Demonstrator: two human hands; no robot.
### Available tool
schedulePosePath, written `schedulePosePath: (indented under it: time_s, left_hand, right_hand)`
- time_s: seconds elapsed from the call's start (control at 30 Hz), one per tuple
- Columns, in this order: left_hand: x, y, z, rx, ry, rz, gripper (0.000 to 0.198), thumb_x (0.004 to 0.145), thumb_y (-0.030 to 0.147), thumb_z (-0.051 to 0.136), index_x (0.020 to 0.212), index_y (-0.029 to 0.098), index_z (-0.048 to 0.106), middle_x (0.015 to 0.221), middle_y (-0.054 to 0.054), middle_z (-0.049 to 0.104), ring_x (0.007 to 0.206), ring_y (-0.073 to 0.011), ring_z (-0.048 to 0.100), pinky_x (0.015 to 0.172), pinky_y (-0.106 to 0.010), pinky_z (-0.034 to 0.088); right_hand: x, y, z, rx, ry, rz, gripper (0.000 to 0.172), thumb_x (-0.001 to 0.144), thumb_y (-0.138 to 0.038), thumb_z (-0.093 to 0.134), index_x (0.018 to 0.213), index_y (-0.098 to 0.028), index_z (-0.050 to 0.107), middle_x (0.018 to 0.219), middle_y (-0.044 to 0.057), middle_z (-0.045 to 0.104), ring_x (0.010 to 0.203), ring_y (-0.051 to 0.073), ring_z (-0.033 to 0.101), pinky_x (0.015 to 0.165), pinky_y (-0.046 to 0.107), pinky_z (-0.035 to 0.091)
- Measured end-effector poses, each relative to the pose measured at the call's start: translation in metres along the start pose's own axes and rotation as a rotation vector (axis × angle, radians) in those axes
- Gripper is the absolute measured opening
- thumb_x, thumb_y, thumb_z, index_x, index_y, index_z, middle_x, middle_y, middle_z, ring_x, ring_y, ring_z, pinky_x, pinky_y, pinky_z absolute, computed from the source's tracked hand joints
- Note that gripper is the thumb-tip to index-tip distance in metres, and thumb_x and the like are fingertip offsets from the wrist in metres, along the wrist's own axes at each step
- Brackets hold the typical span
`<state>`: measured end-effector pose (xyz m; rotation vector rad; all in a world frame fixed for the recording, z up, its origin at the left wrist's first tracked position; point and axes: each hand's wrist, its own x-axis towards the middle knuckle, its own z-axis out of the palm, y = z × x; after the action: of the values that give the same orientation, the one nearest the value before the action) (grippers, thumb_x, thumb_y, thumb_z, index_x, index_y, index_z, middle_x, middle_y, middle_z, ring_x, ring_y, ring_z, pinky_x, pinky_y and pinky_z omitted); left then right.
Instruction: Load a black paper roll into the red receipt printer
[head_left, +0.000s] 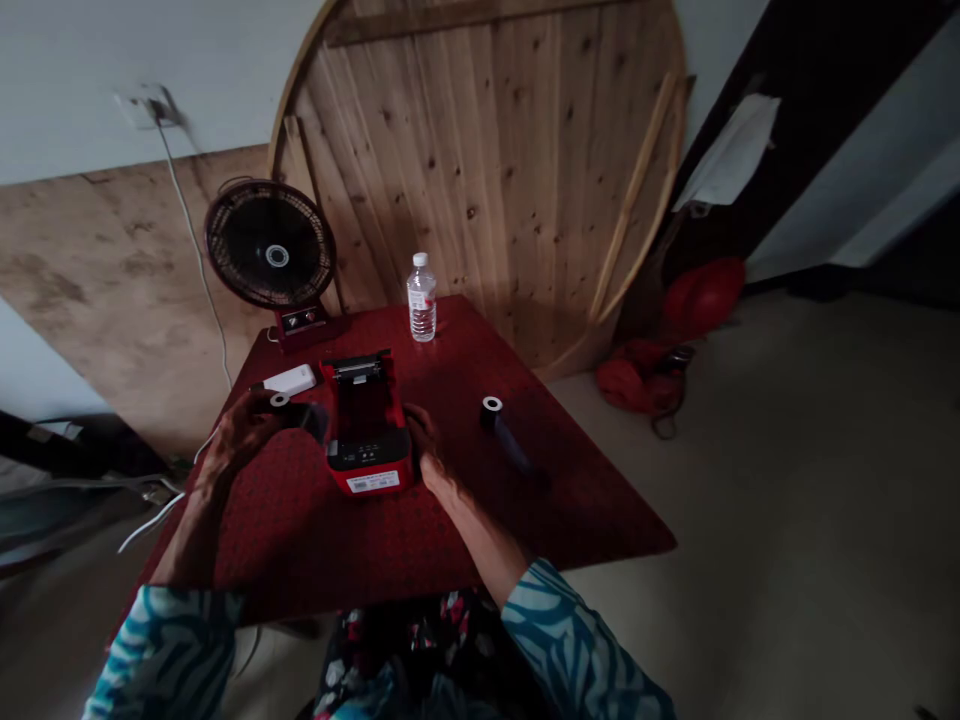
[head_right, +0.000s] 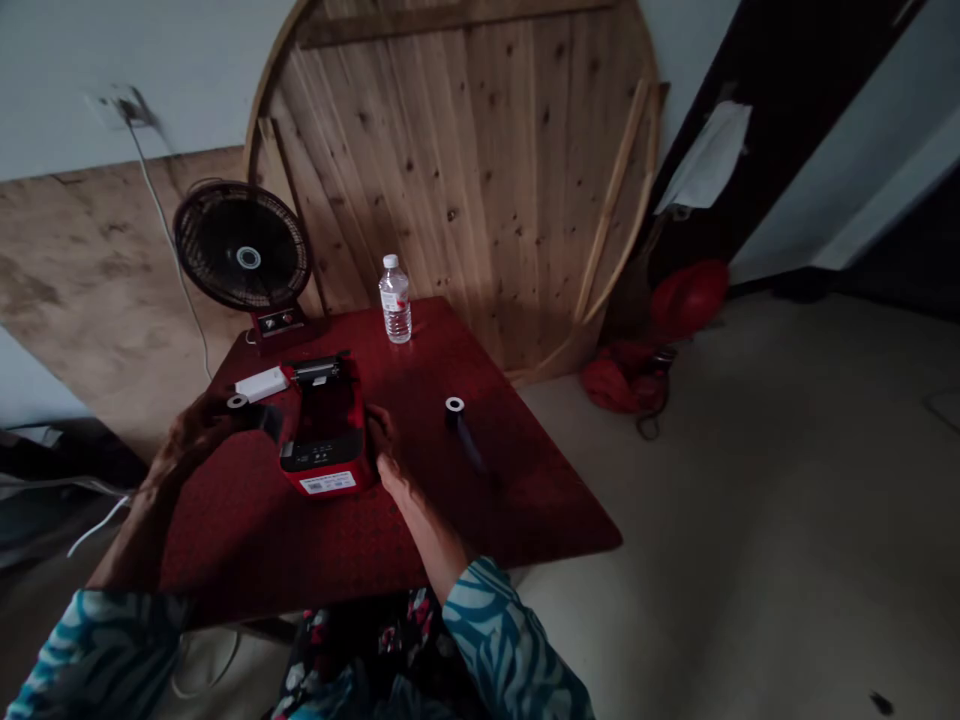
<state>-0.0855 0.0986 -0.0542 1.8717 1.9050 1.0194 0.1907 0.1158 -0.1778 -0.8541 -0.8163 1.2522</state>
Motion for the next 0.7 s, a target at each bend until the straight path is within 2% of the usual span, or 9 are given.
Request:
schedulePosePath:
  time_s: [0.1,0.17,0.3,0.43,0.57,0.63,0.7]
  left_hand:
    - [0.002,-0.032,0.017,-0.127,-0.013,-0.126,0.043,0.058,0.042,0.071,0.093,0.018,0.064,0.087,-0.008,0.076,0.087,-0.0284,0.073,0.075,-0.036,0.059]
    - [0.000,-0.046,0.029,-0.152,-0.004,-0.159,0.040,0.058,0.041,0.069,0.090,0.019,0.063,0.086,-0.008,0.076,0.087,-0.0296,0.072,0.077,-0.039,0.059]
    - [-0.010,-0.058,0.037,-0.176,0.013,-0.155,0.046,0.062,0.039,0.065,0.103,0.019,0.063,0.098,-0.008,0.076,0.099,-0.0299,0.071,0.085,-0.040,0.057]
    - [-0.019,-0.053,0.031,-0.229,0.001,-0.123,0.052,0.073,0.043,0.065,0.120,0.020,0.062,0.116,-0.009,0.073,0.107,-0.0289,0.069,0.089,-0.038,0.057]
    - [-0.031,-0.039,0.030,-0.251,0.235,-0.085,0.056,0.082,0.047,0.060,0.132,0.019,0.058,0.142,-0.012,0.060,0.125,-0.0307,0.061,0.104,-0.043,0.051]
    - [-0.040,-0.033,0.030,-0.230,0.334,-0.028,0.054,0.085,0.046,0.058,0.133,0.021,0.058,0.145,-0.011,0.058,0.130,-0.0302,0.057,0.110,-0.044,0.047]
    - [-0.049,-0.031,0.031,-0.205,0.408,0.042,0.050,0.088,0.046,0.057,0.133,0.023,0.058,0.144,-0.009,0.059,0.133,-0.0291,0.055,0.112,-0.045,0.044]
  right_hand:
    - [-0.002,-0.002,0.000,-0.014,-0.003,0.000,0.036,0.075,-0.045,0.065,0.103,-0.024,0.070,0.100,0.002,0.076,0.095,0.023,0.067,0.085,0.035,0.052]
    - [-0.003,-0.004,-0.001,-0.034,-0.020,0.002,0.036,0.076,-0.045,0.064,0.104,-0.023,0.070,0.100,0.003,0.076,0.094,0.023,0.067,0.085,0.036,0.052]
    - [-0.003,-0.005,-0.004,-0.058,-0.050,0.007,0.038,0.078,-0.045,0.063,0.107,-0.022,0.068,0.105,0.004,0.075,0.100,0.024,0.067,0.088,0.037,0.053]
    - [-0.002,-0.002,-0.004,-0.080,-0.037,-0.013,0.039,0.080,-0.044,0.061,0.112,-0.022,0.067,0.111,0.005,0.074,0.105,0.025,0.066,0.093,0.038,0.052]
    - [-0.008,-0.003,0.001,-0.125,-0.061,-0.070,0.040,0.086,-0.044,0.056,0.119,-0.023,0.064,0.119,0.005,0.072,0.113,0.024,0.064,0.100,0.040,0.049]
    - [-0.013,-0.012,0.000,-0.229,-0.053,-0.102,0.040,0.087,-0.044,0.056,0.122,-0.025,0.063,0.124,0.005,0.070,0.119,0.025,0.061,0.106,0.042,0.046]
    - [-0.014,-0.031,-0.007,-0.343,-0.063,-0.163,0.041,0.088,-0.044,0.057,0.125,-0.026,0.062,0.125,0.006,0.069,0.121,0.025,0.060,0.108,0.043,0.044]
